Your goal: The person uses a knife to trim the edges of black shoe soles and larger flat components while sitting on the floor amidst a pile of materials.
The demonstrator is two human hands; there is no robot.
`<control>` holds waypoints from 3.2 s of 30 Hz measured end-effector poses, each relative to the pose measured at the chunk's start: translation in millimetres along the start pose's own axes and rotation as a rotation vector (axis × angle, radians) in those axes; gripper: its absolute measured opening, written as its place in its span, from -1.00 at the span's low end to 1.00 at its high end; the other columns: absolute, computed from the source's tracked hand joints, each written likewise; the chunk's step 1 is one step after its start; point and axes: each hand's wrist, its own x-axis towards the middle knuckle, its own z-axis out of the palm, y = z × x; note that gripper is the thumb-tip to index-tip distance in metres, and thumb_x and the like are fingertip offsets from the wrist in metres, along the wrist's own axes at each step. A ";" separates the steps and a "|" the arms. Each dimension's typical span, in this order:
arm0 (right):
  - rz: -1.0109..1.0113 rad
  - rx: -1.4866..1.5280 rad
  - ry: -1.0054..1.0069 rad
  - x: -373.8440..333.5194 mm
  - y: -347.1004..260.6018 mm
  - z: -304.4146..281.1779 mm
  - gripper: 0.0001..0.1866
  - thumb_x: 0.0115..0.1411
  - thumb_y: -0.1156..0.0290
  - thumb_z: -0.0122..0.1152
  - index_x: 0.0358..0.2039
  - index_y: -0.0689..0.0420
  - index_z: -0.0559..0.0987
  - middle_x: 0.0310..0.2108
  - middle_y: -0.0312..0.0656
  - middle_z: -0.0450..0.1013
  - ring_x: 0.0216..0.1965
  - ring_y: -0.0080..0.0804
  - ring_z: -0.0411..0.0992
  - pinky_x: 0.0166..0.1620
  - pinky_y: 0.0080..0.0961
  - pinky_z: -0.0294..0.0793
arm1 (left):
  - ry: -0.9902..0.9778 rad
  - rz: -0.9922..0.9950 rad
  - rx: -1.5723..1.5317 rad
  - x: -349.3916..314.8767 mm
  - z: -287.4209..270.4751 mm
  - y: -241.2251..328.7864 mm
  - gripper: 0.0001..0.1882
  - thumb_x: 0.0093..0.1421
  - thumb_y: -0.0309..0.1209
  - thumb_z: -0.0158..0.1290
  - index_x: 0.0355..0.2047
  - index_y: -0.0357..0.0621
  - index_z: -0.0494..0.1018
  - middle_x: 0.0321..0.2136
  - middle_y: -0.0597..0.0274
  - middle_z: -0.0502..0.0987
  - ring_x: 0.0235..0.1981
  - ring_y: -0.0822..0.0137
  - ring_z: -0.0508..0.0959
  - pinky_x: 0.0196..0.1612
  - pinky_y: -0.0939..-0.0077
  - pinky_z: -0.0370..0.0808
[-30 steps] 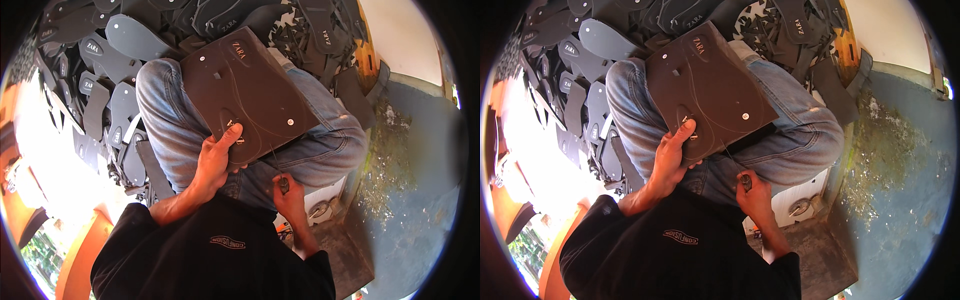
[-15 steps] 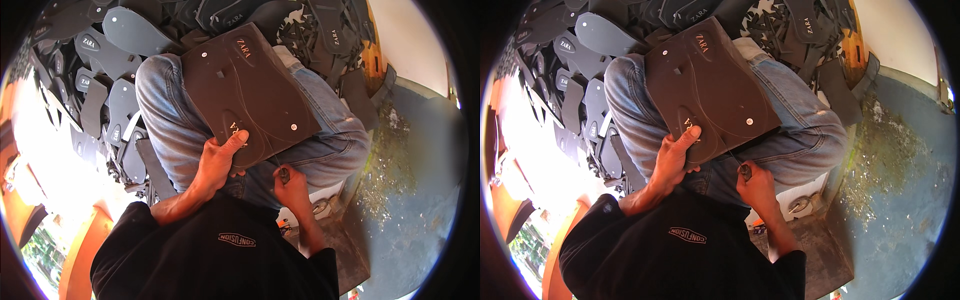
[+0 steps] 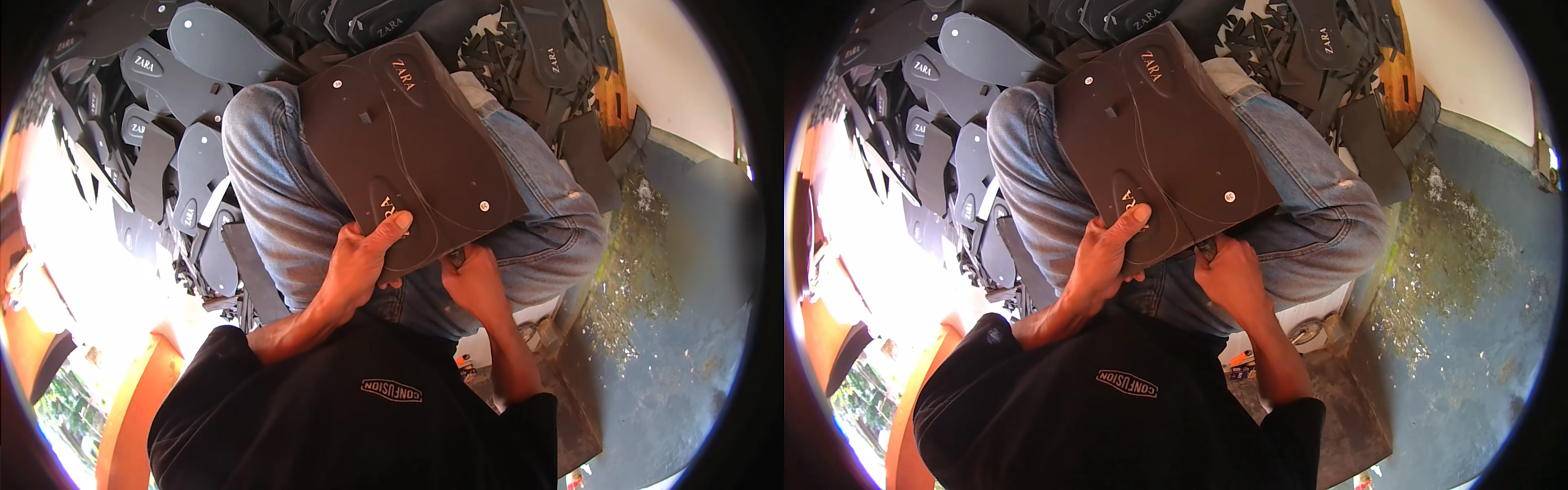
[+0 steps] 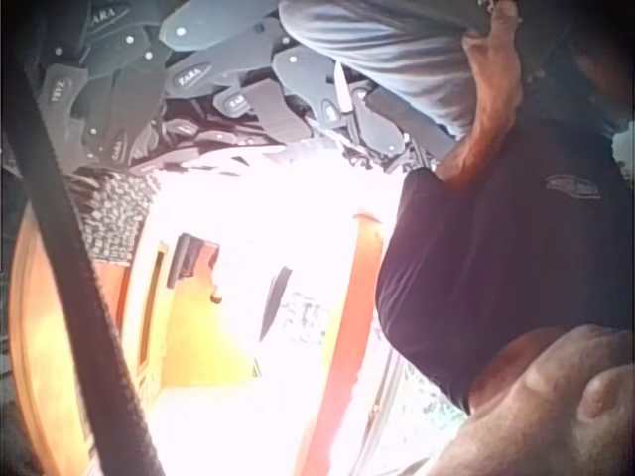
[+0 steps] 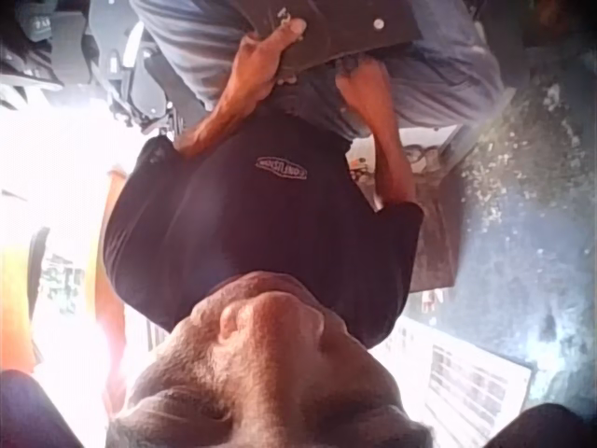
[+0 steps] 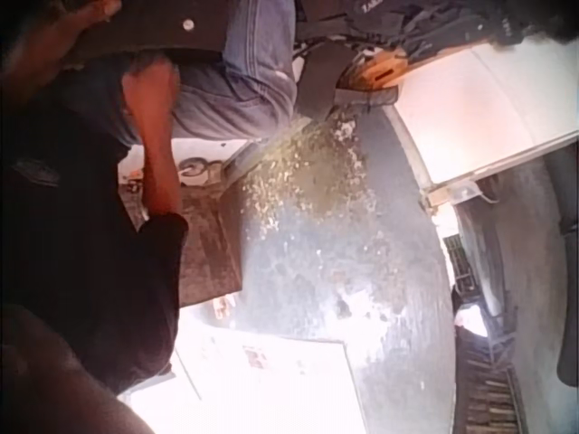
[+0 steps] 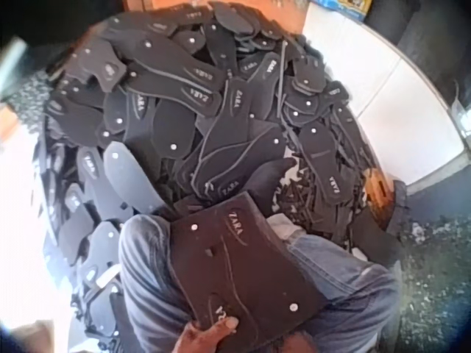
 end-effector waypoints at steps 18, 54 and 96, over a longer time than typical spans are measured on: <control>-0.210 0.168 0.171 32.2 -7.3 42.0 -0.62 -0.02 0.34 0.24 -0.15 0.14 0.51 -0.15 -0.06 0.47 -0.08 -0.05 0.42 -0.08 -0.24 0.38 | 0.013 -0.012 -0.052 5.4 11.3 -3.9 -0.64 0.15 -0.13 0.10 -0.47 -0.23 0.43 -0.72 0.31 0.42 -0.85 0.54 0.34 -0.85 0.71 0.25; -0.389 0.418 0.365 102.1 -12.7 64.7 -0.67 0.06 0.28 0.19 -0.23 0.23 0.50 -0.42 -0.07 0.48 -0.41 -0.19 0.47 -0.33 -0.34 0.41 | -0.076 -0.068 -0.102 0.6 -2.6 0.5 -0.60 0.13 -0.02 0.09 -0.46 -0.14 0.39 -0.72 0.32 0.41 -0.82 0.50 0.38 -0.88 0.71 0.21; -0.222 0.060 0.394 -19.3 -6.9 17.0 -0.58 0.16 0.20 0.19 -0.69 0.20 0.34 -0.83 -0.11 0.25 -0.77 -0.16 0.31 -0.62 -0.31 0.26 | -0.260 0.104 0.135 0.7 -44.0 68.9 -0.68 0.13 -0.24 0.15 -0.31 -0.32 0.54 -0.50 0.18 0.60 -0.53 0.46 0.59 -0.51 0.67 0.52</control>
